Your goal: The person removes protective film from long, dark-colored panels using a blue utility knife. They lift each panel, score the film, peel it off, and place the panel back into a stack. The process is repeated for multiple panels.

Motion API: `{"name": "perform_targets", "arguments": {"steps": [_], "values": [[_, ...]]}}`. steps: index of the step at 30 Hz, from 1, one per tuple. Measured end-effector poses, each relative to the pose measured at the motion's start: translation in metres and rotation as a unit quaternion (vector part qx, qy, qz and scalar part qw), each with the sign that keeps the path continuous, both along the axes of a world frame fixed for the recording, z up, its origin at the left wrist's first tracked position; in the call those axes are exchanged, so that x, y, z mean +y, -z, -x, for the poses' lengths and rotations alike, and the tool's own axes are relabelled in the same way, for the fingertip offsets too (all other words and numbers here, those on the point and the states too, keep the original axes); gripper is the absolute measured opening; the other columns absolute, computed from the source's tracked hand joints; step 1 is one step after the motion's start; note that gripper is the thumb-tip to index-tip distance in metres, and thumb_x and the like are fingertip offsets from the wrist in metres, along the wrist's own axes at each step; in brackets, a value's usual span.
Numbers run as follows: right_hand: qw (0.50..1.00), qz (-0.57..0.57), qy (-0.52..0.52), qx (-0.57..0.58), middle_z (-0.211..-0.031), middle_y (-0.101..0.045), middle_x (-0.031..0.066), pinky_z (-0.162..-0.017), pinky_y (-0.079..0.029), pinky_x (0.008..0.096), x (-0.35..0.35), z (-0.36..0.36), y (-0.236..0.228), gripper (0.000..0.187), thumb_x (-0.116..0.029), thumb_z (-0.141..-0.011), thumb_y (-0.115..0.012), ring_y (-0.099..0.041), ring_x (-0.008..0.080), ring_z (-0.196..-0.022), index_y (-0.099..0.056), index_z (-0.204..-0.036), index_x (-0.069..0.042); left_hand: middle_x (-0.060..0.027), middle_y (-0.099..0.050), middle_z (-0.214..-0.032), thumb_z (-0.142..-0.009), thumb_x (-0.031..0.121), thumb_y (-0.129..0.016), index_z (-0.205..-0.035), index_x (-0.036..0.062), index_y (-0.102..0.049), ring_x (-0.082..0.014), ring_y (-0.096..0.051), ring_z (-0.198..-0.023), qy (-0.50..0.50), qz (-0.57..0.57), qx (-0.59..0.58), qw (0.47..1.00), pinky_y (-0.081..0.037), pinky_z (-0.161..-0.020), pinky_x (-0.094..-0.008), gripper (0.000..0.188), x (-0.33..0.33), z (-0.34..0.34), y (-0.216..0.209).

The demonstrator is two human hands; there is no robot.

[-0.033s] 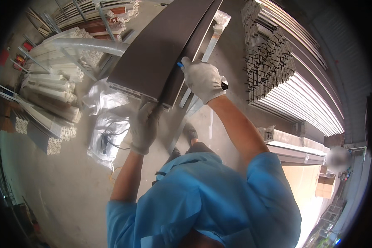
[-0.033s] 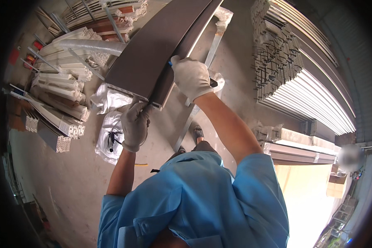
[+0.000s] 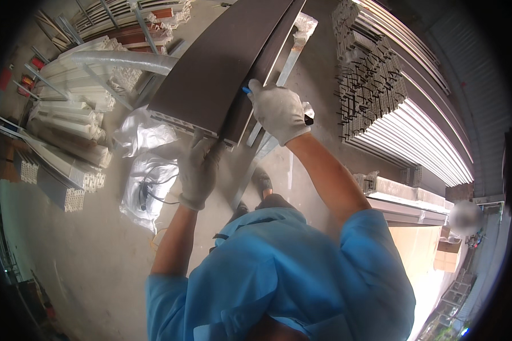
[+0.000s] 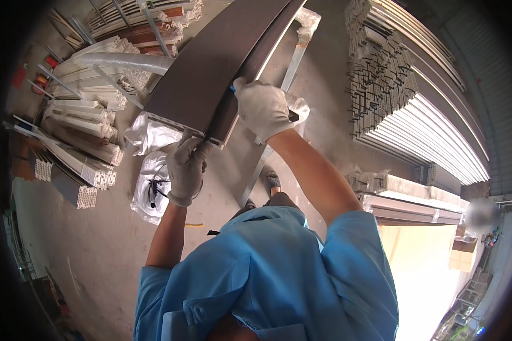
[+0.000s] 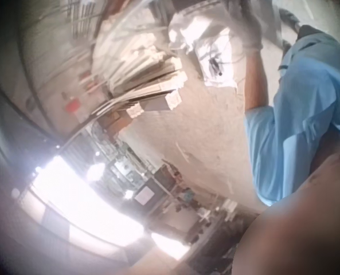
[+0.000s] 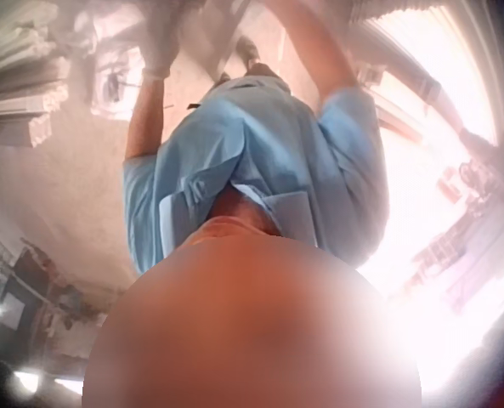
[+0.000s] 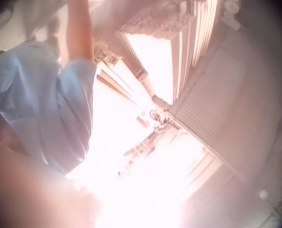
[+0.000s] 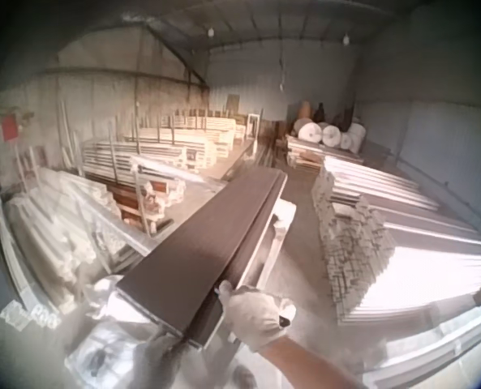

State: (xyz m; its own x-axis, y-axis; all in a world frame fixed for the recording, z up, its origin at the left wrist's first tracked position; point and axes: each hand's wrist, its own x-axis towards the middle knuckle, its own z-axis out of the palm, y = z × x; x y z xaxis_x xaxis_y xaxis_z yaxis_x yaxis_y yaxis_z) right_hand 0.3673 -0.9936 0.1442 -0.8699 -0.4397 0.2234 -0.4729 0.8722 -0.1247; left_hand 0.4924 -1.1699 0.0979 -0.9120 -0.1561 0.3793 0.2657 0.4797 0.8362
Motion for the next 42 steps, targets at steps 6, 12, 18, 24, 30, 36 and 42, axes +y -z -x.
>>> {"name": "perform_targets", "arguments": {"steps": [6, 12, 18, 24, 30, 36, 42], "values": [[0.997, -0.006, -0.053, 0.056, -0.073, -0.063, 0.0179, -0.056, -0.053, 0.046, -0.013, -0.064, 0.008, 0.024, -0.025, -0.098, -0.055, -0.067, 0.0327, -0.066, -0.053, -0.109, -0.003, -0.0045, -0.062, -0.076, -0.091, 0.005, -0.068, -0.092, -0.0048, -0.069, -0.0089, -0.055, -0.054, -0.001, 0.002, -0.011, 1.0, -0.042, -0.047, -0.026, 0.01, -0.005, 0.0, 0.007], [0.994, 0.068, -0.083, -0.027, -0.083, -0.067, 0.0162, -0.062, -0.056, 0.0436, -0.012, -0.103, 0.004, 0.033, -0.021, -0.094, -0.056, -0.069, 0.0321, -0.074, -0.058, -0.123, -0.006, -0.0005, -0.059, -0.064, -0.092, 0.007, -0.068, -0.104, -0.0026, -0.071, -0.0054, -0.053, -0.05, 0.029, -0.05, -0.041, 0.997, -0.041, -0.046, -0.0243, 0.015, -0.021, 0.004, -0.001], [0.986, 0.117, 0.039, -0.109, -0.075, -0.068, 0.0154, -0.066, -0.055, 0.0459, 0.003, -0.051, -0.012, 0.03, -0.029, -0.099, -0.054, -0.069, 0.036, -0.073, -0.062, -0.121, -0.01, -0.0008, -0.06, -0.066, -0.092, 0.007, -0.067, -0.107, -0.0003, -0.072, -0.0059, -0.053, -0.05, 0.017, -0.03, -0.072, 0.997, -0.042, -0.047, -0.0258, 0.017, -0.023, 0.002, -0.009], [0.979, 0.013, -0.145, -0.142, -0.078, -0.069, 0.011, -0.069, -0.055, 0.0447, -0.017, -0.1, 0.012, 0.032, -0.024, -0.09, -0.064, -0.071, 0.0283, -0.076, -0.061, -0.117, -0.008, -0.0031, -0.064, -0.076, -0.091, 0.006, -0.068, -0.104, -0.0028, -0.07, -0.0064, -0.057, -0.054, 0.043, -0.068, -0.133, 0.988, -0.045, -0.048, -0.0246, 0.016, -0.029, 0.004, -0.009], [0.953, 0.187, -0.182, -0.152, -0.082, -0.07, 0.0111, -0.081, -0.054, 0.041, 0.013, -0.105, -0.018, 0.046, -0.025, -0.086, -0.072, -0.07, 0.0296, -0.081, -0.059, -0.128, -0.011, -0.0057, -0.066, -0.094, -0.089, 0.002, -0.07, -0.11, -0.0005, -0.065, -0.0057, -0.057, -0.059, -0.023, -0.119, -0.084, 0.989, -0.046, -0.051, -0.0228, 0.022, -0.028, -0.022, 0.01], [0.88, 0.418, -0.138, -0.178, -0.098, -0.066, 0.0082, -0.077, -0.058, 0.0324, 0.043, -0.089, -0.047, 0.055, -0.012, -0.083, -0.079, -0.07, 0.0194, -0.083, -0.053, -0.131, -0.006, -0.0061, -0.063, -0.097, -0.087, 0.003, -0.071, -0.12, 0.0004, -0.06, -0.0077, -0.057, -0.061, 0.003, -0.254, -0.141, 0.957, -0.045, -0.052, -0.023, 0.034, -0.04, -0.063, 0.03], [0.648, 0.659, -0.074, -0.375, -0.101, -0.063, 0.0091, -0.079, -0.063, 0.0338, 0.023, -0.102, -0.022, 0.032, -0.008, -0.088, -0.075, -0.07, 0.0205, -0.09, -0.048, -0.106, -0.008, -0.0058, -0.063, -0.11, -0.089, 0.017, -0.076, -0.124, -0.0001, -0.056, -0.0083, -0.058, -0.075, 0.097, -0.287, -0.138, 0.943, -0.049, -0.063, -0.0203, 0.043, -0.03, -0.078, 0.031]]}}
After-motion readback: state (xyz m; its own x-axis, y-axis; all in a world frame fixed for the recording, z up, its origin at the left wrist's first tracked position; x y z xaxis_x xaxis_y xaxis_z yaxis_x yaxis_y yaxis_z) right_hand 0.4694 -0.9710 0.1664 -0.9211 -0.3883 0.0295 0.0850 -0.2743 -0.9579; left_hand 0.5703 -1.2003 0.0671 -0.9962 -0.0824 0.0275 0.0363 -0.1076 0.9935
